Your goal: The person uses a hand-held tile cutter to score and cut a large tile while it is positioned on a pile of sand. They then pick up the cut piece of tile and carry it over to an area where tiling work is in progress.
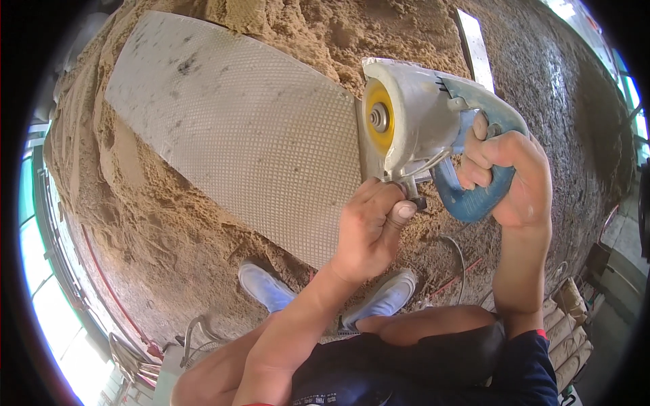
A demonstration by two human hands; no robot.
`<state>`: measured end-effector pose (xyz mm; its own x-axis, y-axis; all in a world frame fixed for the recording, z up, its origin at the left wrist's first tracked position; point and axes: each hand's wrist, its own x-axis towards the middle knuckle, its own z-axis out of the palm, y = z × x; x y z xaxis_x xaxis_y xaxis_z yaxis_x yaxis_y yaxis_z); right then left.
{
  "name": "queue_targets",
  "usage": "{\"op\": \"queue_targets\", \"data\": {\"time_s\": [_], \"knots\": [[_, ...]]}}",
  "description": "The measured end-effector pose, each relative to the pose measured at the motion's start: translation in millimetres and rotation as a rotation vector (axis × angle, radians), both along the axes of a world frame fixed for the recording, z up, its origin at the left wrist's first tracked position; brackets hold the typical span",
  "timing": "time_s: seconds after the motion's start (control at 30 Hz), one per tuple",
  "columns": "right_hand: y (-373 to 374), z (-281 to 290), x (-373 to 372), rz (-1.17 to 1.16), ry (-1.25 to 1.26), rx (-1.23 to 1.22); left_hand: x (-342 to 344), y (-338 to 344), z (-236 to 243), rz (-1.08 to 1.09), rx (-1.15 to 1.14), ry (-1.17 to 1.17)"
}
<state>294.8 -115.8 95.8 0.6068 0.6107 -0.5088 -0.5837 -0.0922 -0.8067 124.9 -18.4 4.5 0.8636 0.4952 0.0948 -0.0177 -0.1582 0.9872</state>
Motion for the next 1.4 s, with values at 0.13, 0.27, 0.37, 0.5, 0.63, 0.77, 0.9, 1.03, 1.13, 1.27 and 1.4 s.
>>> {"op": "queue_targets", "data": {"time_s": [0.13,0.27,0.37,0.5,0.63,0.77,0.9,1.03,1.13,1.27,1.4], "knots": [[-8.9,-0.8,3.4,-0.016,0.022,-0.014,2.3,2.0,2.9,-0.062,0.033,0.020],[-14.2,4.7,0.8,-0.033,0.032,-0.013,3.8,-5.8,-2.1,-0.061,-0.012,-0.003],[-11.6,3.5,-0.2,-0.038,0.007,-0.004,4.9,-6.1,-3.1,-0.051,-0.012,-0.038],[-0.8,0.9,0.5,-0.051,0.063,0.046,1.1,-0.3,-2.1,-0.005,0.006,-0.038],[5.9,-0.8,1.2,-0.045,0.051,0.040,0.0,3.6,-2.3,0.036,-0.015,0.021],[-4.5,-7.3,8.5,0.008,0.049,0.016,4.9,5.7,0.9,-0.006,0.060,0.007],[-4.4,-1.2,5.0,-0.003,0.023,0.026,6.3,2.5,-0.4,-0.008,0.010,-0.026],[0.1,-3.5,2.4,-0.046,0.077,0.069,2.5,4.4,0.1,0.015,0.016,-0.035],[4.9,-0.3,-0.9,-0.040,0.068,0.048,0.5,4.9,1.2,0.017,0.019,-0.040],[-2.9,-7.0,3.1,0.012,0.049,-0.001,-0.2,3.7,-0.1,0.021,0.025,-0.024],[-8.0,-2.0,2.4,0.009,0.031,0.016,3.0,1.1,-1.6,-0.033,0.012,-0.024]]}}
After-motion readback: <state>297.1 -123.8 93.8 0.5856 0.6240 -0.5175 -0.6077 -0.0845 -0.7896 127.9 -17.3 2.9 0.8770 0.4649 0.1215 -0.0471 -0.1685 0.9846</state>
